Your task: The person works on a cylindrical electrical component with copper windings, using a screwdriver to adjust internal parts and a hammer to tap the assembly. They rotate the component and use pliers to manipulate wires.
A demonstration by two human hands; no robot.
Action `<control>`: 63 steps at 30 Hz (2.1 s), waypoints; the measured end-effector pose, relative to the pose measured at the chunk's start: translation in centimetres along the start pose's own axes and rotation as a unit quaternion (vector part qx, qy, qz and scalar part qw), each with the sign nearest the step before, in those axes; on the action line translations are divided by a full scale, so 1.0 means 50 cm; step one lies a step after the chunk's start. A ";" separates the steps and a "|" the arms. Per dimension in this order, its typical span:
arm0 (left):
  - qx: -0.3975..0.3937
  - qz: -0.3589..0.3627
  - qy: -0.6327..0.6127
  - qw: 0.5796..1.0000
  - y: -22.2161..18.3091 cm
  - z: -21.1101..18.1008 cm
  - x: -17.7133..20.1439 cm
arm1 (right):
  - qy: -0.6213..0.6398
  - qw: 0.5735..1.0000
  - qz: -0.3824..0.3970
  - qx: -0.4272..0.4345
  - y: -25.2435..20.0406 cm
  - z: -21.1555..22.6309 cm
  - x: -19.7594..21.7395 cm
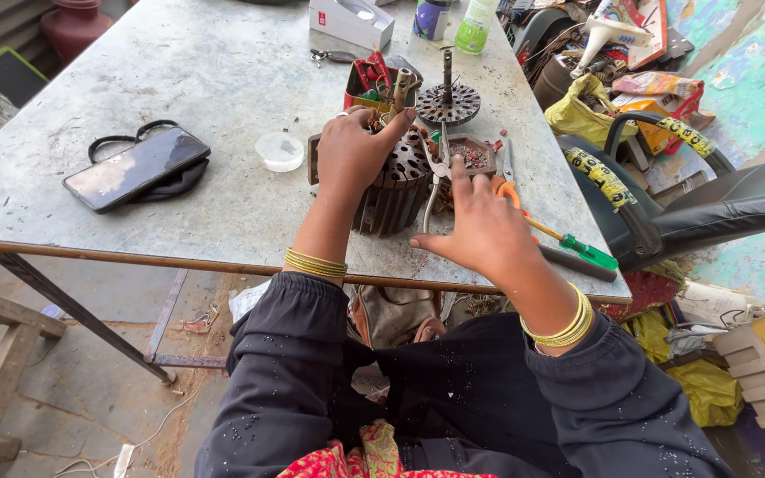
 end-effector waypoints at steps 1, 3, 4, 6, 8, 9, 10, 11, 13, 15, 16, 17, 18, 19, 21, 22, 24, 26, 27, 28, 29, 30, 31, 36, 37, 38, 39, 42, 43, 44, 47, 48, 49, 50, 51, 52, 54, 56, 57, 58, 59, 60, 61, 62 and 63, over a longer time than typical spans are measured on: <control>-0.006 -0.005 0.005 1.000 0.001 0.000 -0.001 | 0.002 1.000 0.020 -0.007 0.003 -0.004 -0.005; -0.018 -0.014 0.015 1.000 0.002 0.000 -0.001 | 0.003 0.998 0.059 0.000 0.018 -0.016 -0.009; -0.010 -0.009 0.014 1.000 0.003 0.001 -0.001 | 0.001 0.997 0.077 0.014 0.035 -0.027 -0.004; 0.005 0.006 0.015 1.000 0.003 0.003 -0.001 | 0.014 0.993 0.113 0.028 0.059 -0.046 0.005; 0.005 0.004 0.020 1.000 0.003 0.002 -0.001 | 0.039 0.988 0.147 0.030 0.073 -0.061 0.019; 0.004 0.002 0.021 1.000 0.003 0.000 -0.001 | 0.032 0.984 0.170 0.030 0.081 -0.064 0.029; -0.002 -0.004 0.017 1.000 0.003 -0.002 0.001 | 0.025 0.980 0.193 0.031 0.088 -0.065 0.039; -0.008 -0.009 0.013 1.000 0.002 -0.003 0.003 | 0.019 0.976 0.217 0.032 0.092 -0.065 0.047; -0.007 -0.005 0.010 1.000 0.000 -0.005 0.005 | 0.043 0.962 0.271 -0.012 0.099 -0.071 0.060; 0.008 0.012 0.011 1.000 -0.002 -0.005 0.006 | 0.057 0.953 0.295 -0.038 0.101 -0.073 0.058; 0.007 0.016 0.016 1.000 -0.003 -0.006 0.006 | 0.058 0.954 0.292 -0.042 0.101 -0.074 0.053; 0.006 0.018 0.020 1.000 -0.003 -0.007 0.007 | 0.058 0.955 0.288 -0.044 0.103 -0.075 0.046; 0.005 0.020 0.024 1.000 -0.003 -0.007 0.007 | 0.044 0.969 0.241 -0.017 0.104 -0.075 0.040; 0.001 0.013 0.021 1.000 -0.003 -0.006 0.008 | 0.029 0.980 0.194 0.013 0.101 -0.071 0.030; -0.005 -0.001 0.016 1.000 -0.004 -0.005 0.008 | -0.003 0.993 0.112 0.048 0.097 -0.068 0.019; -0.012 -0.012 0.014 1.000 -0.004 -0.004 0.008 | -0.021 0.995 0.078 0.051 0.087 -0.066 0.013; -0.023 -0.031 0.008 0.999 -0.004 -0.003 0.005 | -0.063 0.996 0.039 0.051 0.073 -0.062 0.012; -0.014 -0.025 0.013 0.999 -0.001 -0.002 0.001 | -0.112 0.992 0.031 0.044 0.067 -0.055 0.019; -0.009 -0.022 0.017 1.000 -0.001 -0.001 0.000 | -0.113 0.992 0.042 0.040 0.070 -0.051 0.023; -0.008 -0.021 0.015 1.000 -0.002 -0.001 0.000 | -0.113 0.992 0.052 0.036 0.076 -0.049 0.027; -0.008 -0.018 0.014 1.000 -0.002 -0.001 0.002 | -0.112 0.991 0.063 0.032 0.085 -0.048 0.029; -0.008 -0.016 0.013 1.000 -0.002 -0.002 0.003 | -0.099 0.992 0.074 0.033 0.096 -0.054 0.031; -0.005 -0.018 0.015 1.000 -0.003 -0.002 0.003 | -0.087 0.992 0.086 0.035 0.107 -0.065 0.031; 0.005 -0.005 0.008 1.000 -0.002 -0.004 0.008 | 0.088 0.986 0.113 0.090 0.173 -0.137 0.004; -0.003 -0.012 0.009 1.000 -0.001 -0.004 0.010 | 0.136 0.979 0.124 0.091 0.178 -0.152 -0.005; -0.011 -0.018 0.010 1.000 -0.001 -0.004 0.011 | 0.183 0.970 0.135 0.091 0.184 -0.163 -0.013; -0.018 -0.025 0.011 0.999 0.000 -0.005 0.012 | 0.224 0.959 0.162 0.063 0.188 -0.175 -0.019; 0.000 -0.005 0.002 1.000 -0.001 -0.003 0.012 | 0.304 0.931 0.204 0.007 0.185 -0.188 -0.029; 0.000 -0.005 0.003 1.000 -0.001 -0.003 0.013 | 0.304 0.933 0.193 0.008 0.181 -0.184 -0.030; -0.001 -0.006 0.004 1.000 -0.001 -0.003 0.014 | 0.303 0.936 0.181 0.009 0.175 -0.178 -0.031; 0.023 0.020 0.022 0.999 0.002 -0.001 0.011 | 0.087 0.989 -0.052 0.110 0.129 -0.144 -0.051; 0.035 0.035 0.030 0.998 0.004 0.000 0.010 | 0.063 0.985 -0.097 0.130 0.117 -0.141 -0.056; 0.014 0.011 0.028 0.999 0.003 0.001 0.011 | 0.042 0.978 -0.140 0.149 0.103 -0.139 -0.066; -0.008 -0.013 0.025 1.000 0.002 0.001 0.012 | 0.020 0.969 -0.182 0.168 0.093 -0.138 -0.075; -0.031 -0.038 0.023 0.999 0.003 -0.001 0.015 | 0.024 0.968 -0.189 0.165 0.094 -0.139 -0.085; -0.015 -0.027 0.023 0.999 0.004 0.000 0.015 | 0.029 0.967 -0.195 0.162 0.096 -0.141 -0.097; 0.016 -0.003 0.022 1.000 0.001 0.001 0.015 | 0.092 0.962 -0.207 0.156 0.098 -0.146 -0.127; 0.030 0.012 0.027 0.999 -0.004 -0.001 0.015 | 0.208 0.942 -0.217 0.150 0.106 -0.146 -0.160; 0.035 0.015 0.029 0.999 -0.001 -0.004 0.019 | 0.300 0.929 -0.169 0.133 0.118 -0.150 -0.172; 0.030 0.010 0.019 0.999 0.001 -0.008 0.023 | 0.388 0.907 -0.118 0.115 0.128 -0.157 -0.181; 0.026 0.006 0.011 1.000 0.000 -0.009 0.025 | 0.474 0.873 -0.063 0.094 0.134 -0.162 -0.192; 0.022 0.002 0.004 1.000 0.000 -0.009 0.027 | 0.587 0.808 0.013 0.053 0.138 -0.165 -0.202; 0.022 0.003 0.004 1.000 0.000 -0.008 0.027 | 0.686 0.722 0.088 0.010 0.136 -0.169 -0.211; 0.022 0.004 0.004 1.000 -0.001 -0.006 0.025 | 0.768 0.618 0.162 -0.032 0.132 -0.168 -0.219; 0.021 0.004 0.004 1.000 0.001 -0.005 0.023 | 0.788 0.590 0.172 -0.034 0.130 -0.169 -0.219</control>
Point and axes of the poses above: each hand's wrist, its own y-axis towards the middle knuckle, its own x-axis out of the back of the hand, z = x × y, the point moved 2 cm from there along y, towards the middle knuckle, and after that the axes turned 4 degrees about x, right-handed, at the moved point
